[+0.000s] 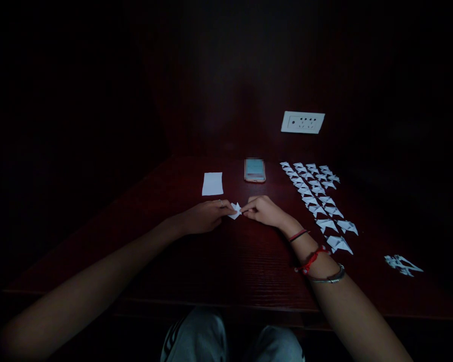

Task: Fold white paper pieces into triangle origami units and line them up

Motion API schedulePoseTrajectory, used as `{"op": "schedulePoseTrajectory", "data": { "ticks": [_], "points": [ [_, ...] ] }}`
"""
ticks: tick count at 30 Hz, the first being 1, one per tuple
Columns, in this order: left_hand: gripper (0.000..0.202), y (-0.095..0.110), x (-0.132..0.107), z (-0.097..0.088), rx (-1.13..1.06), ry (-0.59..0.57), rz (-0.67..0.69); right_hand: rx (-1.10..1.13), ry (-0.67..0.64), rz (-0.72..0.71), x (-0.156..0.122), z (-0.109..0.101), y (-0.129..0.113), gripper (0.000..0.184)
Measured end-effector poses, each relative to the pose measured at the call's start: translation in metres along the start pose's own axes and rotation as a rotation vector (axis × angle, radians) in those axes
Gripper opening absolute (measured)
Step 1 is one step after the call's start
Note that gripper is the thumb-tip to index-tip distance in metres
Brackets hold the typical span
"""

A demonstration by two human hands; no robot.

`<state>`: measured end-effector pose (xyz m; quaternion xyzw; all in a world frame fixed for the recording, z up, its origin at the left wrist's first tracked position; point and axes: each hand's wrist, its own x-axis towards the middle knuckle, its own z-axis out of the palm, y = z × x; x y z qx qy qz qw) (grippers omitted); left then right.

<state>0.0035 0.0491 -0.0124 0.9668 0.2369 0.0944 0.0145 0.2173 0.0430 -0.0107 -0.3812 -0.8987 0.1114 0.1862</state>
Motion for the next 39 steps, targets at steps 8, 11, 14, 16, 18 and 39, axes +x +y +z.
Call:
{"op": "schedulePoseTrajectory", "data": {
  "ticks": [8,11,14,16,18,39],
  "points": [
    [0.041,0.002,0.001,0.0,-0.008,-0.014,-0.028,-0.016,-0.032,-0.045,0.001,0.001,-0.002,0.025],
    [0.04,0.004,0.001,-0.003,-0.02,-0.02,-0.022,-0.054,-0.064,-0.066,0.002,-0.001,-0.004,0.025],
    [0.039,0.007,0.001,-0.006,-0.021,-0.034,-0.017,-0.109,-0.093,-0.099,0.001,-0.004,-0.007,0.025],
    [0.038,0.008,0.001,-0.007,-0.013,-0.046,-0.023,-0.143,-0.106,-0.103,0.0,-0.005,-0.01,0.026],
    [0.037,0.009,0.001,-0.007,0.0,-0.052,-0.03,-0.166,-0.111,-0.102,-0.001,-0.006,-0.011,0.029],
    [0.037,0.014,0.001,-0.011,0.064,-0.073,-0.103,-0.324,-0.119,-0.081,-0.001,-0.01,-0.015,0.027]
  ]
}}
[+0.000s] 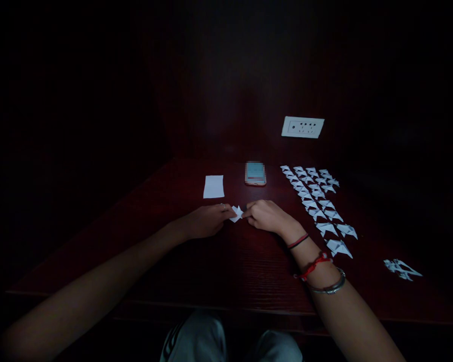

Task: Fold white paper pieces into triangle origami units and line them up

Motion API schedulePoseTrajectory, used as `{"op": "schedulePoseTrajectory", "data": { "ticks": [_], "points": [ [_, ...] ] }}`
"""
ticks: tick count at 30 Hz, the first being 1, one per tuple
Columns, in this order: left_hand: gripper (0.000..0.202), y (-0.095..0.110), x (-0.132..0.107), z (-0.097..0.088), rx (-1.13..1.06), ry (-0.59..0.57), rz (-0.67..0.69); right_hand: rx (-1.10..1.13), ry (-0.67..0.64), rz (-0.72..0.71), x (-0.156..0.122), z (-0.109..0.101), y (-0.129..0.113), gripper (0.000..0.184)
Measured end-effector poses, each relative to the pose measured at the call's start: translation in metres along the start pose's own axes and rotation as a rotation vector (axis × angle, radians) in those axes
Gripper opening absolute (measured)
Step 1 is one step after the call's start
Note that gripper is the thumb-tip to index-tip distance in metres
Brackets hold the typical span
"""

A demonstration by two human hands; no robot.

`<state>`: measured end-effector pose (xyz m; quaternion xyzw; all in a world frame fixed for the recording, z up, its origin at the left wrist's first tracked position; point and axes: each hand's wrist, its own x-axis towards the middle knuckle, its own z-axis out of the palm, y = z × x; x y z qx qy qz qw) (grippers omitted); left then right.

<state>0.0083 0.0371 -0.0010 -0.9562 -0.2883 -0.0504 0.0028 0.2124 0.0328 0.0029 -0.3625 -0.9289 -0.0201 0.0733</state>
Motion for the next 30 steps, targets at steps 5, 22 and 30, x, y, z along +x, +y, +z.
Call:
{"op": "schedulePoseTrajectory", "data": {
  "ticks": [5,22,30],
  "points": [
    [0.038,-0.002,-0.003,-0.003,-0.074,-0.009,0.022,0.069,0.029,0.034,-0.005,0.0,0.002,0.026],
    [0.04,-0.001,-0.007,0.0,-0.098,0.015,0.069,0.157,0.126,0.09,0.006,0.012,0.002,0.021],
    [0.035,0.001,-0.005,0.003,-0.085,0.03,0.041,0.19,0.156,0.081,0.006,0.01,-0.002,0.019]
  ]
}}
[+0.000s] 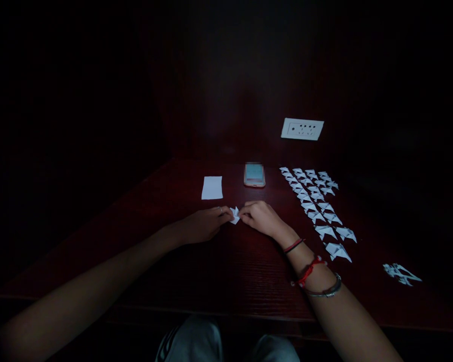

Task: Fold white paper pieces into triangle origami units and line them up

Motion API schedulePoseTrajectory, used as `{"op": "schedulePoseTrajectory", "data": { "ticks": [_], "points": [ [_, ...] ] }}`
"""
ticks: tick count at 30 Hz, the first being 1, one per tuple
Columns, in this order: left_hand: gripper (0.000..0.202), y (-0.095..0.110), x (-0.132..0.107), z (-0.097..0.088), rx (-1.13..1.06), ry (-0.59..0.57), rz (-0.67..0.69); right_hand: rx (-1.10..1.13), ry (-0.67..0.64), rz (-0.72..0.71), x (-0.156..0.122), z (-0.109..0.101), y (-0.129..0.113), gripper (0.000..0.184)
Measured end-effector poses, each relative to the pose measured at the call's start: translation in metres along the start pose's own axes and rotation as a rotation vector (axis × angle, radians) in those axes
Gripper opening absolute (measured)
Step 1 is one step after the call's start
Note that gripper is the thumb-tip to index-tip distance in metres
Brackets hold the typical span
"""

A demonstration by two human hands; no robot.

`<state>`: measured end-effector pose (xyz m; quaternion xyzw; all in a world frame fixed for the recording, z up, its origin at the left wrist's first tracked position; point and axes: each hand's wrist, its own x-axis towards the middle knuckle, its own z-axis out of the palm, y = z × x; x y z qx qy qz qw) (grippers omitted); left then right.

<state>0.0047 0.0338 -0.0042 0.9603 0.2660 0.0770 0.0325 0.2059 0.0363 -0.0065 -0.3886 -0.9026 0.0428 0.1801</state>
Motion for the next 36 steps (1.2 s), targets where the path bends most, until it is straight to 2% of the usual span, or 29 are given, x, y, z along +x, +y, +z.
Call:
{"op": "schedulePoseTrajectory", "data": {
  "ticks": [6,36],
  "points": [
    [0.033,0.0002,0.0016,0.0019,0.031,-0.005,-0.014,-0.064,-0.059,-0.034,-0.0011,-0.0025,-0.0002,0.018],
    [0.031,0.0026,0.0057,0.0063,0.112,0.018,-0.007,-0.212,-0.098,-0.066,-0.0018,-0.0009,-0.0032,0.016]
  ]
}}
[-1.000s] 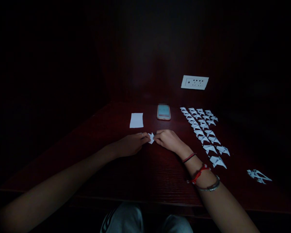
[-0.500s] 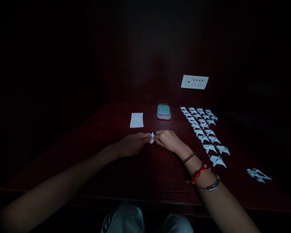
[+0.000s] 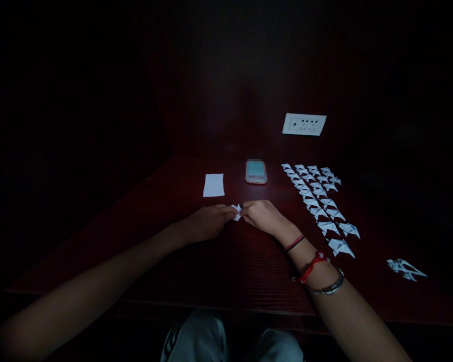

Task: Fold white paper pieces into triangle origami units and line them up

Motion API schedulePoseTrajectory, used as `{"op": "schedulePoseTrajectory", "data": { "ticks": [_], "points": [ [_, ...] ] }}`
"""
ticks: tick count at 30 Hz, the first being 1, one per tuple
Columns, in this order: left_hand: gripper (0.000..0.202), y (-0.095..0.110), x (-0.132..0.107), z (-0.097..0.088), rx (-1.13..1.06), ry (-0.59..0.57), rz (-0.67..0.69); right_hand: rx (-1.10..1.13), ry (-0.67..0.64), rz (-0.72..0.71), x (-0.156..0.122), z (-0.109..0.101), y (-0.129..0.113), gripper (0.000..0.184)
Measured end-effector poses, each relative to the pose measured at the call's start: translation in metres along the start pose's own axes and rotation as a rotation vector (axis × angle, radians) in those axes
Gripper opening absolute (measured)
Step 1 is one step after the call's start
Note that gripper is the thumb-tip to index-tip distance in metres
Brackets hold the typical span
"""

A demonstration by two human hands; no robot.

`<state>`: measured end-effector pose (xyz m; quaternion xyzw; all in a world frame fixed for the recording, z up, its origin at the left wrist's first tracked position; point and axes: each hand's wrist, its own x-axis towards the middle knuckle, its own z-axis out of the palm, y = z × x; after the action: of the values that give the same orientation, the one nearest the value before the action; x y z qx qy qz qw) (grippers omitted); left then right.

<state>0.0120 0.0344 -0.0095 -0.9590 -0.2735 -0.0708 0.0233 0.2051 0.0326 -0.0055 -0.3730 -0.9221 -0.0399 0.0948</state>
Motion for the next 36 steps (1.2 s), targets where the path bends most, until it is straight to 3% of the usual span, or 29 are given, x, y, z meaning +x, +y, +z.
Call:
{"op": "schedulePoseTrajectory", "data": {
  "ticks": [9,28,36],
  "points": [
    [0.033,-0.001,0.0,-0.003,0.0,0.001,0.032,0.097,-0.006,0.013,-0.005,-0.004,0.0,0.022],
    [0.033,0.0,0.0,0.001,0.019,0.014,0.007,0.052,-0.025,-0.008,-0.003,-0.006,0.002,0.028],
    [0.033,-0.003,-0.004,0.002,-0.061,0.059,0.014,0.067,0.063,0.066,-0.008,-0.007,0.01,0.026]
  ]
}}
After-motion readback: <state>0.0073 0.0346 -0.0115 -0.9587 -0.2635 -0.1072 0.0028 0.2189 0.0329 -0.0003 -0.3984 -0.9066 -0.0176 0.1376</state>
